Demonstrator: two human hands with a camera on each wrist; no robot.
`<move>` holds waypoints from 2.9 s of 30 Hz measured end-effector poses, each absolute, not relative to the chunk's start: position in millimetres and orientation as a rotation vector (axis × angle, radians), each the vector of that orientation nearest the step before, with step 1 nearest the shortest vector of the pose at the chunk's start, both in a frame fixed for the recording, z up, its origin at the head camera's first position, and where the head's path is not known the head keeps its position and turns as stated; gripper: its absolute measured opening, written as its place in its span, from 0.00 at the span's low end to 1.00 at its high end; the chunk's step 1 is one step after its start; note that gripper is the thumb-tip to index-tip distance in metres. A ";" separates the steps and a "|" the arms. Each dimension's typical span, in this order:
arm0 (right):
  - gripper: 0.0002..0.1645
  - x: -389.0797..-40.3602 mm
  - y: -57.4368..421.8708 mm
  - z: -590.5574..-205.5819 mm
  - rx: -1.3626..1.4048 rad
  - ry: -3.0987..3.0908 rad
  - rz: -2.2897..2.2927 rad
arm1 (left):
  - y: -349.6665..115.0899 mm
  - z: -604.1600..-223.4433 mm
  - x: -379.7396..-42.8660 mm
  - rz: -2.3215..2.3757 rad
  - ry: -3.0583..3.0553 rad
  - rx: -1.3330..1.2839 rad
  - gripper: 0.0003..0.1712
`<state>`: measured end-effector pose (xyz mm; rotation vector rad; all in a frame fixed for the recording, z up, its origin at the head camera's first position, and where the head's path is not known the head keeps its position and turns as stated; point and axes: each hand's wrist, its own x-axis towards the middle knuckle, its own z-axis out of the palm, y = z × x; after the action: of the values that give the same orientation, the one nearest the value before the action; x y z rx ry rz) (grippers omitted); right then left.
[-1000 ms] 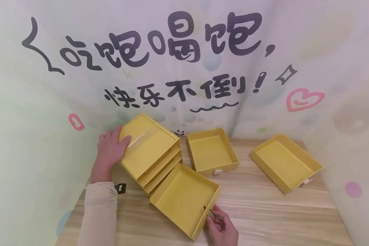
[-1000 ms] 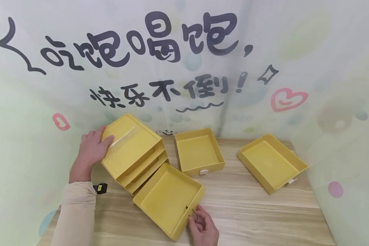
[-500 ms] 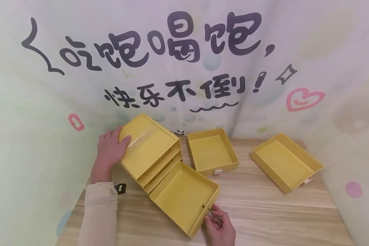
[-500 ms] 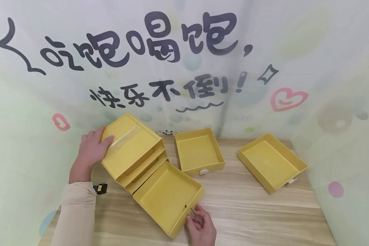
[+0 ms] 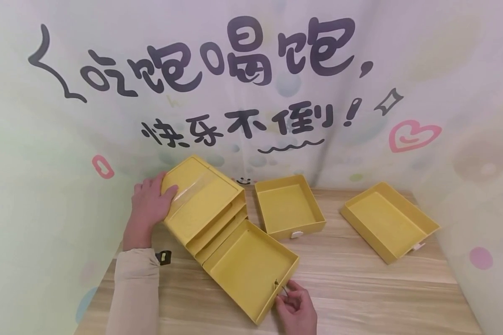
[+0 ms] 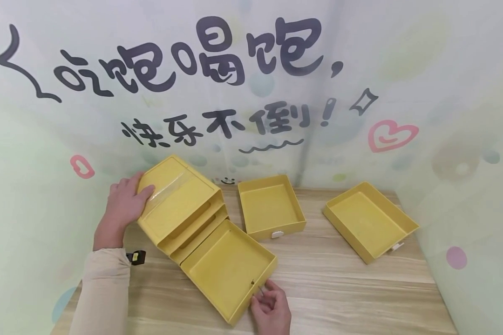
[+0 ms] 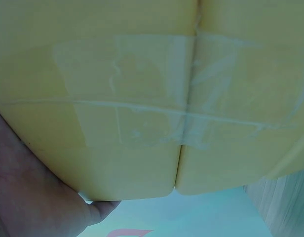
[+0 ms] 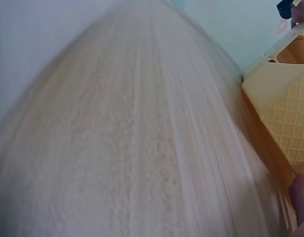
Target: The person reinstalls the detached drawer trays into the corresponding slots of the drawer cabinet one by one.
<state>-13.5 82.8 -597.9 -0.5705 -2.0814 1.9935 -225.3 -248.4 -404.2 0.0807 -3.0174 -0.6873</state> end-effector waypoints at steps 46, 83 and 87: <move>0.24 -27.2 80.1 -600.7 -0.462 -2.055 2.263 | -254.2 -409.4 -226.5 -0.697 -2.987 0.060 0.40; 0.18 -44.7 80.9 -592.3 -0.210 -2.351 1.938 | -249.5 -407.9 -221.7 -0.728 -2.972 0.143 0.39; 0.19 -46.6 81.1 -591.4 -0.174 -2.376 1.916 | -248.2 -408.7 -222.7 -0.727 -2.966 0.128 0.39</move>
<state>-46.6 81.1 -591.4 -0.1738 -2.3755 1.9155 -222.7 -248.2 -408.7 0.1282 -2.9663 -0.7271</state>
